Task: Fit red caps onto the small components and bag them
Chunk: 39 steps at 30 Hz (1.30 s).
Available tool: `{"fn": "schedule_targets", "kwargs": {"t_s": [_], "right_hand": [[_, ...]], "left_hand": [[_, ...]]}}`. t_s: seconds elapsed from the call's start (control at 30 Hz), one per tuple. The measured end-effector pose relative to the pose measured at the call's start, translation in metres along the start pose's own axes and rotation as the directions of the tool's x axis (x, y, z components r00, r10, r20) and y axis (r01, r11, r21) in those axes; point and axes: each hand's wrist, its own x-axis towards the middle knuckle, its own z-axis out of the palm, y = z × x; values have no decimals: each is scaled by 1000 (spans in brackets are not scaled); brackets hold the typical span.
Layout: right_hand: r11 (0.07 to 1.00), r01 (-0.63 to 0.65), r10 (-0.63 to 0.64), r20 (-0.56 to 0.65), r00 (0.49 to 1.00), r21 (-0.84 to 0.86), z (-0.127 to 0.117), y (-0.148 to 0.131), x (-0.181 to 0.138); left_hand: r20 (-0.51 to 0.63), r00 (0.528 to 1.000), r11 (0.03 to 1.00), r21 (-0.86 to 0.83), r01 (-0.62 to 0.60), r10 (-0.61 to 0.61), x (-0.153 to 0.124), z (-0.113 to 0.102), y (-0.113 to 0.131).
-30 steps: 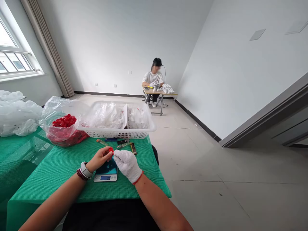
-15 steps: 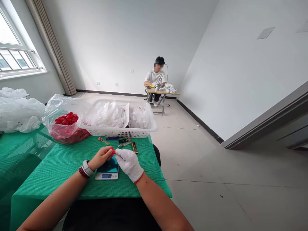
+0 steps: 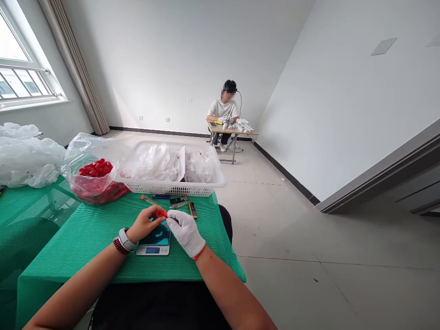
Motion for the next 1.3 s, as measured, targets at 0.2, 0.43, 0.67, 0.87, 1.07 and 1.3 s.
{"fn": "schedule_targets", "kwargs": {"t_s": [0.2,0.43,0.67,0.87,1.07,1.3], "right_hand": [[998,-25,23,27,999,64,-3,-1,-1],[985,-35,40,-25,999,171,-2,2,-3],[979,-16,38,-104,994,204,-2,13,-3],[997,37,-34,-43,999,73,-3,9,-5],[999,35,-34,-21,999,38,-4,5,-3],[998,58,-56,46,997,-34,-5,-11,-2]], "left_hand": [[46,999,1000,11,12,-12,0,1,-2],[90,995,989,-140,55,-42,1,0,1],[67,997,954,-294,63,-45,3,-3,-2],[55,996,951,-299,80,-66,4,-2,-2],[25,998,971,-231,64,-60,2,-1,-2],[74,994,990,-109,85,-77,0,-2,-2]]}}
